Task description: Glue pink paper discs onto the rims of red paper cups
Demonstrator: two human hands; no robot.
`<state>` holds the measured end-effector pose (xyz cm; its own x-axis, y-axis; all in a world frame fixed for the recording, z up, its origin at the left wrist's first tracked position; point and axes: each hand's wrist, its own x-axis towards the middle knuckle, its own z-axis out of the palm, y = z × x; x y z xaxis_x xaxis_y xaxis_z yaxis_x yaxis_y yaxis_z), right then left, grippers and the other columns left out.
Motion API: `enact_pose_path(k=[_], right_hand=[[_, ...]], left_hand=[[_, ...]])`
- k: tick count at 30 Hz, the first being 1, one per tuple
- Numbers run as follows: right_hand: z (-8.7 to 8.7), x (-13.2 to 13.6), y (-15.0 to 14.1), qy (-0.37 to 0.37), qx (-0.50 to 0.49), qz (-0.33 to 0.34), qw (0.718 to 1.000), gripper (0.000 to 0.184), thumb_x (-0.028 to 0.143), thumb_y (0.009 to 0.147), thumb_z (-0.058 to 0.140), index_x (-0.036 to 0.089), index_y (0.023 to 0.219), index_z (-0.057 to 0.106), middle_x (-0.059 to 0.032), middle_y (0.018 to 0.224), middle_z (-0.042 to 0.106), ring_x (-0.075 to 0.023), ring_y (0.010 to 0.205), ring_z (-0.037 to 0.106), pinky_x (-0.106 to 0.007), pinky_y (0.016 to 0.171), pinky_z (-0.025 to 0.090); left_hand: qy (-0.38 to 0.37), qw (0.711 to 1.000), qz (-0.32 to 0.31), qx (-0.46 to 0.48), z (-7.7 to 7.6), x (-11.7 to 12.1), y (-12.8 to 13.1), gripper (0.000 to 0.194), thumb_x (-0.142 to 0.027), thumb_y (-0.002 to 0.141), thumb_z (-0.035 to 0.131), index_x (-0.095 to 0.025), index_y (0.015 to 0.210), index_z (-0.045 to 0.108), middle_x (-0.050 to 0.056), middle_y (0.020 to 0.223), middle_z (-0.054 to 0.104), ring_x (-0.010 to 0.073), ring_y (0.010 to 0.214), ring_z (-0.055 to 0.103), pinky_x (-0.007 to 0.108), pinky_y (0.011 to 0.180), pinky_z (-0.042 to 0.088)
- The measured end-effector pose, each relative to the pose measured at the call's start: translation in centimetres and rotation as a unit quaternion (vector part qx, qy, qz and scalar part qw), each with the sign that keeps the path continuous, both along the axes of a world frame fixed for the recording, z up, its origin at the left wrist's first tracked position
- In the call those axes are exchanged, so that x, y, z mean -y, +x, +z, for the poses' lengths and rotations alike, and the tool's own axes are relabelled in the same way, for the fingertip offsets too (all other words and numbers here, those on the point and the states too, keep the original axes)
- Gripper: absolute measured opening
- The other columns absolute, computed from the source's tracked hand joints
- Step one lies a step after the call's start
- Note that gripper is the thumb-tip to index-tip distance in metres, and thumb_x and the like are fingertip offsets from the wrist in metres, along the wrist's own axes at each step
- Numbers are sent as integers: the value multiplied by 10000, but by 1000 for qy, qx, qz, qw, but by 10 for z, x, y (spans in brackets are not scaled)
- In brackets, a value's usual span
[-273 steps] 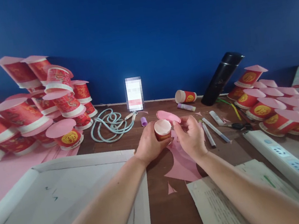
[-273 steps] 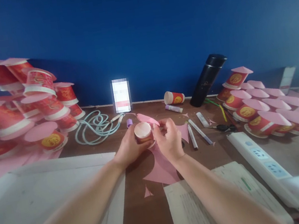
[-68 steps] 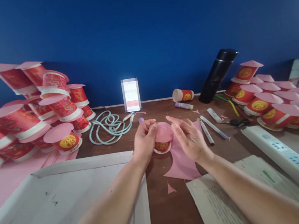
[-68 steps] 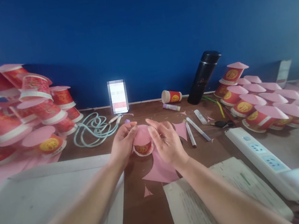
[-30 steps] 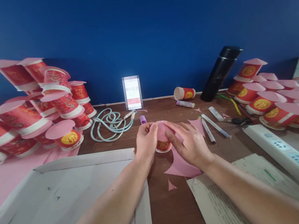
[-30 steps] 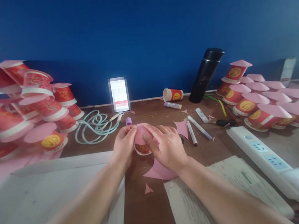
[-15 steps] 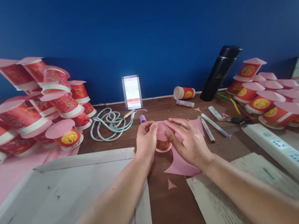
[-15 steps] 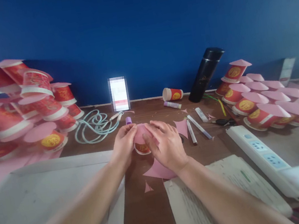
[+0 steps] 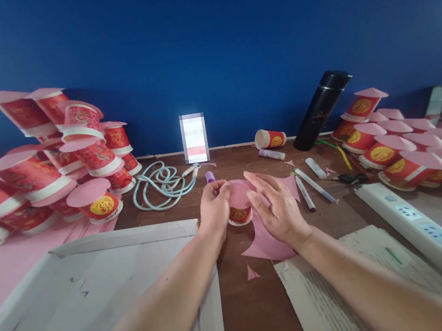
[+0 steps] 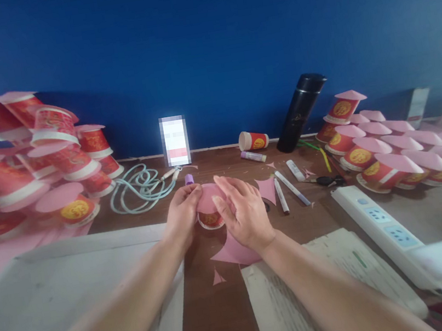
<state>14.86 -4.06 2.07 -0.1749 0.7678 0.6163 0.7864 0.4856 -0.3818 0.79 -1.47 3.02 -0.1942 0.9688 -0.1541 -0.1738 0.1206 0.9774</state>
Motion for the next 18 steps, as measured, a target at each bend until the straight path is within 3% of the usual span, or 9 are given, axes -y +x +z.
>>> enact_pose_path(k=[3,8,18], right_hand=[[1,-5,-2,2,5,10,1000,478,431,964,369,244,1402,406,-92,1355,528,-243,1256,475,-470,1020,414],[0,-13,-7,-19,47,5,999,424,492,959,344,303,1275,555,-53,1356,520,-264,1232,491,-491,1008,404],[2,-10,-9,-19,70,-8,997,452,537,947,347,289,1242,583,-47,1366,514,-268,1233,474,-496,1050,349]], left_hand=[[14,1000,-6,-3,-1,0,-1,253,-343,732,645,-163,907,606,31,834,623,135,726,566,274,718,457],[14,999,-8,-28,0,2,-1,228,-308,742,621,-171,925,608,59,899,643,159,778,590,295,746,462],[2,1000,-11,-25,2,2,-1,202,-303,754,615,-176,911,600,54,872,635,162,772,591,304,743,471]])
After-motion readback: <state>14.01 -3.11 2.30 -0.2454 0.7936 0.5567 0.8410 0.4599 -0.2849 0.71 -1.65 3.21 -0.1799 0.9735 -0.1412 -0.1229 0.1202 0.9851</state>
